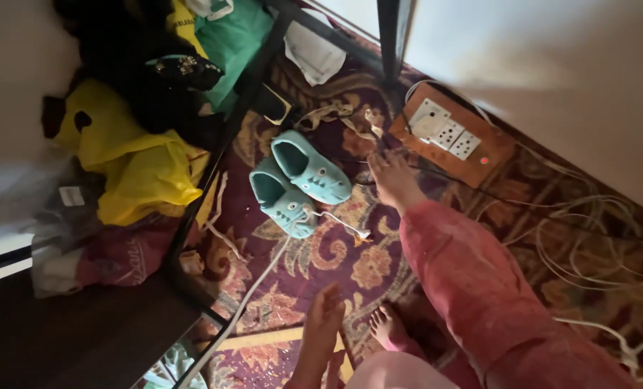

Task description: Organizing a workspace by moving a sewing machine and managing an extension cord power strip.

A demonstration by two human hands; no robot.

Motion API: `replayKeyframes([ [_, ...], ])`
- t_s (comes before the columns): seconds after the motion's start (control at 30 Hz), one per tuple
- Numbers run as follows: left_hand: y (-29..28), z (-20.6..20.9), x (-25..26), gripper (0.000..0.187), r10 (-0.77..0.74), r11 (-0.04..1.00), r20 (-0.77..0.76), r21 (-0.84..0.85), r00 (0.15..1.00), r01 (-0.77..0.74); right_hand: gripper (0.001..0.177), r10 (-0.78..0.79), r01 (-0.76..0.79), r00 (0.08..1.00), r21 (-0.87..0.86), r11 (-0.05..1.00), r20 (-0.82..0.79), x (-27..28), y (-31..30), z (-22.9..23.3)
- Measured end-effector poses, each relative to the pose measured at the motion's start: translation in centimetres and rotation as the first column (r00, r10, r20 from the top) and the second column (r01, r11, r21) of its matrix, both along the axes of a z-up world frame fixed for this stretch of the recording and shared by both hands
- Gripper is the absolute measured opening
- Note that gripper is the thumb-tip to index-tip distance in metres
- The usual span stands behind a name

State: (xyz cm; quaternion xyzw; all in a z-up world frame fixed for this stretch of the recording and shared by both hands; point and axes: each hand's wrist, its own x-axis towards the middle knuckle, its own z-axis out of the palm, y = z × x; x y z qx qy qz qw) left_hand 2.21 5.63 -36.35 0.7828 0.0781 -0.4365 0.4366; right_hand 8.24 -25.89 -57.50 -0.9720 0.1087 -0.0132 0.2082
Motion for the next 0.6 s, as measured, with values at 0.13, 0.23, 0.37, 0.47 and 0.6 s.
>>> replayKeyframes([
  [0.13, -0.1, -0.1, 0.3, 0.05, 0.152, 0.988, -0.139, -0.009, 0.979, -0.154, 0.087, 0.028, -0.035, 0.996, -0.083, 0.996, -0.083, -1.9, 0.0, 0.0],
  [0.23, 0.0, -0.7, -0.4, 0.049, 0.189, 0.977, -0.104, -0.084, 0.976, -0.198, 0.074, 0.094, -0.099, 0.995, -0.205, 0.974, -0.033, -5.1, 1.0, -1.6],
  [0.37, -1.6, 0.3, 0.3, 0.048, 0.091, 0.995, -0.066, -0.029, 0.994, -0.093, 0.038, 0.08, -0.096, 0.991, -0.155, 0.983, -0.104, -8.8, 1.1, -3.1],
  [0.47, -3.8, 0.2, 1.0, 0.046, -0.016, 0.999, -0.095, -0.036, 0.995, 0.012, 0.015, 0.2, -0.227, 0.935, -0.061, 0.972, -0.294, -10.4, -0.7, 1.6],
  [0.6, -7.9, -3.6, 3.9, 0.057, -0.805, 0.593, 0.359, 0.477, 0.472, 0.648, 0.018, 0.165, -0.075, 0.975, 0.477, 0.876, -0.15, -12.1, -3.8, 9.3],
])
